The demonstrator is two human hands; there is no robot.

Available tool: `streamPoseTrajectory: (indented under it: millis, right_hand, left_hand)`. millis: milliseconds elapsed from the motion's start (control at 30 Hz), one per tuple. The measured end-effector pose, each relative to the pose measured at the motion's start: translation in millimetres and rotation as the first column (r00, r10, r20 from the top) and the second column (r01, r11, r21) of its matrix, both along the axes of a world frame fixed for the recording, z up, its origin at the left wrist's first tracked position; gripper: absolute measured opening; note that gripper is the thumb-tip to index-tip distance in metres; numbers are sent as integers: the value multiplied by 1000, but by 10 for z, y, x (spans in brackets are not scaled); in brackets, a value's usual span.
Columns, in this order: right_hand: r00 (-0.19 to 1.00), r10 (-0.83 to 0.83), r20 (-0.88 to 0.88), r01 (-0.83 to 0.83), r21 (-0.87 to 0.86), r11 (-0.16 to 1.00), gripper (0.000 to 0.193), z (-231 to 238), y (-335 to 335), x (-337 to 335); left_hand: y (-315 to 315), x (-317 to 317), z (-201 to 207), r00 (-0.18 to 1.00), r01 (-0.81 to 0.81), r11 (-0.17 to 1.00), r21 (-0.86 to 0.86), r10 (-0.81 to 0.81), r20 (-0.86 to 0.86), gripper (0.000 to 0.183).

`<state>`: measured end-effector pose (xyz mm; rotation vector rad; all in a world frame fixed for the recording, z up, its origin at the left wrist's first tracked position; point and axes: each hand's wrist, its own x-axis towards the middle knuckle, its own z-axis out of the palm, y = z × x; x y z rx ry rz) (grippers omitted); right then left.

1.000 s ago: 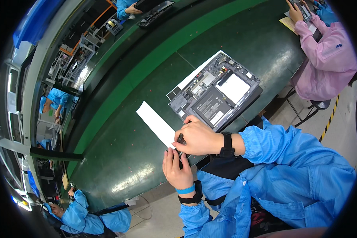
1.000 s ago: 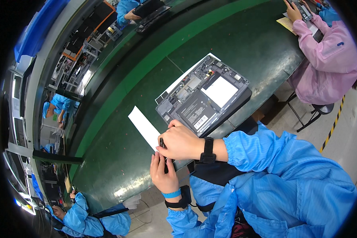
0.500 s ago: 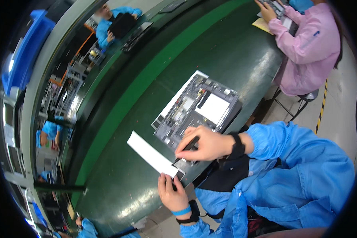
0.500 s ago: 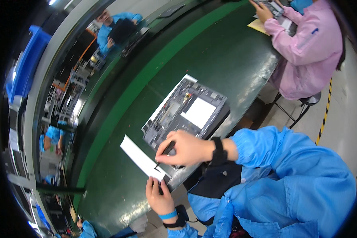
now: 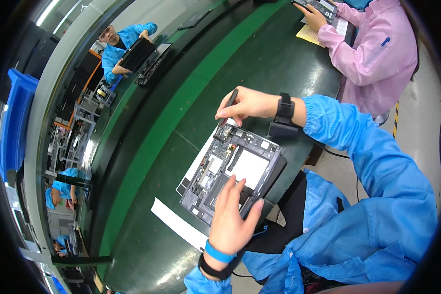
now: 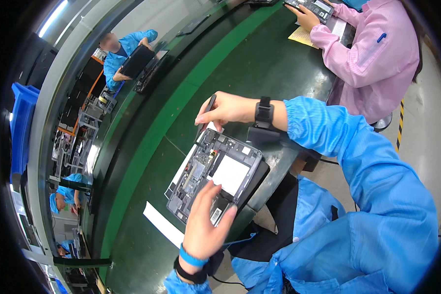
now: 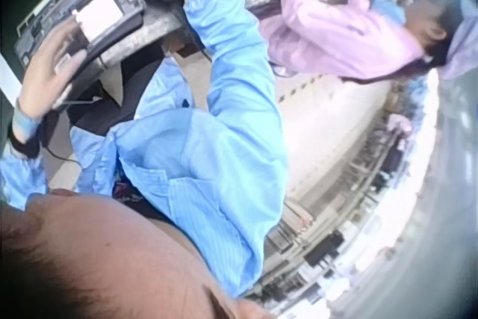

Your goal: Inspecting and assembling internal components of a laptop or tablet device.

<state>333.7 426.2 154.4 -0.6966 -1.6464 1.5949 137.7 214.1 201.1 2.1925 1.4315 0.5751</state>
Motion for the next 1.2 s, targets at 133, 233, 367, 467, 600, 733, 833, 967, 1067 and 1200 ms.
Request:
streamPoseTrajectory:
  millis: [133,233,367,467,600,733,833,967,1067,1200]
  right_hand:
    - [996,87,-26,-88,-49,995,27,-203,53,-79]
    - [994,110,-25,-112,-88,990,27,-238,48,-6]
    - [990,113,-79,-122,-119,985,26,-257,88,-41]
    - [988,134,-73,-143,-146,979,26,-257,82,-12]
    - [989,131,-70,-138,-117,983,27,-260,101,9]
    - [974,221,-51,-227,-176,958,28,-265,75,4]
    - [971,233,-47,-237,-145,961,28,-315,84,-3]
    - [981,193,25,-185,-190,964,26,-256,64,-37]
    - [986,160,41,-149,-203,968,25,-255,68,-25]
    - [987,148,68,-132,-200,971,25,-234,66,-20]
  left_hand:
    - [555,24,-277,997,-70,993,-100,66,-44,57]
    - [699,84,-347,994,-65,997,-42,61,-93,58]
    - [818,150,-363,994,-105,989,-104,105,-8,60]
    - [805,228,-316,996,-86,987,-138,84,-16,56]
    - [783,213,-338,999,-47,989,-141,45,-18,52]
    - [749,229,-299,1000,-8,989,-148,7,-3,45]
    - [726,251,-272,1000,9,991,-132,-11,-12,38]
    - [719,226,-258,1000,3,986,-164,0,17,32]
    - [721,226,-279,1000,19,991,-134,-16,21,31]
    - [726,216,-293,999,49,993,-104,-48,16,28]
